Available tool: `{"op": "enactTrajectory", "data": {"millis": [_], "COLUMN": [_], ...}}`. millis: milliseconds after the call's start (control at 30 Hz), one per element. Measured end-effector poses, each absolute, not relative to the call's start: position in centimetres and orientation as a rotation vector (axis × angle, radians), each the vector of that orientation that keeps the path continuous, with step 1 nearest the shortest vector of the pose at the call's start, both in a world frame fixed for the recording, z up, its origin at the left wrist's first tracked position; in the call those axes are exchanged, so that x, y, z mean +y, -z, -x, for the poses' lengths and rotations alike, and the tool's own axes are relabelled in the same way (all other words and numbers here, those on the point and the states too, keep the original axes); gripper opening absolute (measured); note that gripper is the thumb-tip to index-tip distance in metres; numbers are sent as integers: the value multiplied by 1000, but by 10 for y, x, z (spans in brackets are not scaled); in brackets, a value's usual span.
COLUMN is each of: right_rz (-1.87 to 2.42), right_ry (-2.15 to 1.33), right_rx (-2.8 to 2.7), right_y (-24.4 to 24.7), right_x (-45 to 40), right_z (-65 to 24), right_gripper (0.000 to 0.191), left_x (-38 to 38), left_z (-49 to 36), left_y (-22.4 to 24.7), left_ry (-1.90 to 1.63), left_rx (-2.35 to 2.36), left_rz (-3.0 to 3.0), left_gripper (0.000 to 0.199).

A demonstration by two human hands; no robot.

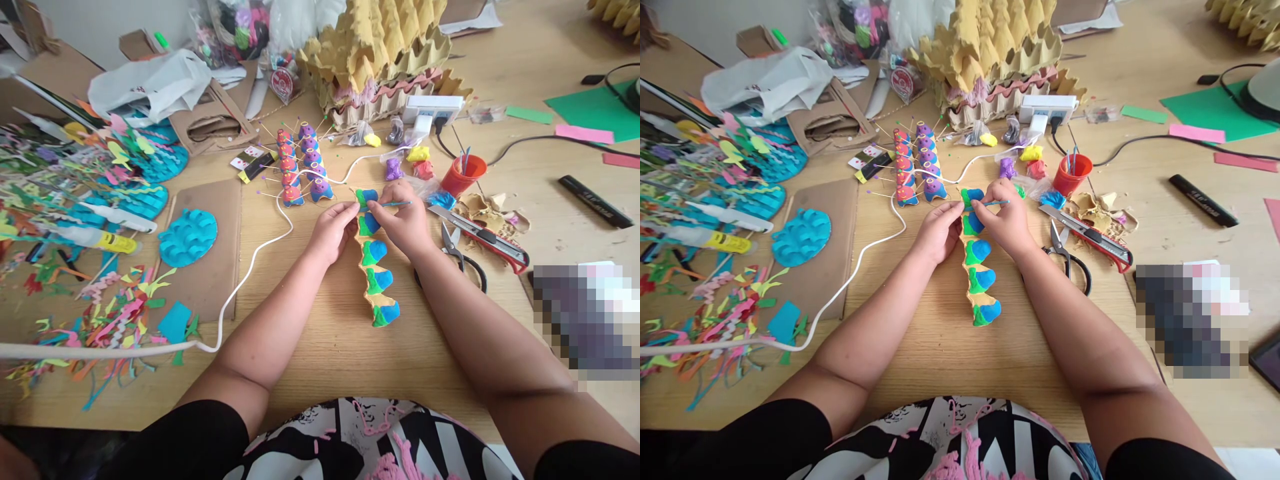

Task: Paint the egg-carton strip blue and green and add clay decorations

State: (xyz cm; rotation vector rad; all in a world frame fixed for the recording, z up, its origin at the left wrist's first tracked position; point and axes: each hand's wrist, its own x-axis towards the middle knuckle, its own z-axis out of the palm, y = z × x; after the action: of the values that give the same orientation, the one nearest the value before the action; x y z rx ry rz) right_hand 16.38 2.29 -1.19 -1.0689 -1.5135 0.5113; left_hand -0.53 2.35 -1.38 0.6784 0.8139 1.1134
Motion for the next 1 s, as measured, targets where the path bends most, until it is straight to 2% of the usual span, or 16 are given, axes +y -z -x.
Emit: {"op": "enactTrajectory", "data": {"millis": [267, 600, 1000], "right_rz": [1091, 1062, 1068], "right_ry": [-559, -650, -588], "right_rx": [-1471, -1340, -1373], "right_y": [14, 17, 14], "right_x": [25, 29, 26], "right_z": [-164, -169, -165], "right_gripper": [31, 55, 58], "left_x": [22, 21, 22], "left_z": [3, 5, 6], "left_y": [14, 6, 11], "left_ry": [-1138, -1115, -1101], "left_rx": [811, 788, 775], "left_rz": [-694, -650, -676], "left_gripper": [18, 20, 24]}}
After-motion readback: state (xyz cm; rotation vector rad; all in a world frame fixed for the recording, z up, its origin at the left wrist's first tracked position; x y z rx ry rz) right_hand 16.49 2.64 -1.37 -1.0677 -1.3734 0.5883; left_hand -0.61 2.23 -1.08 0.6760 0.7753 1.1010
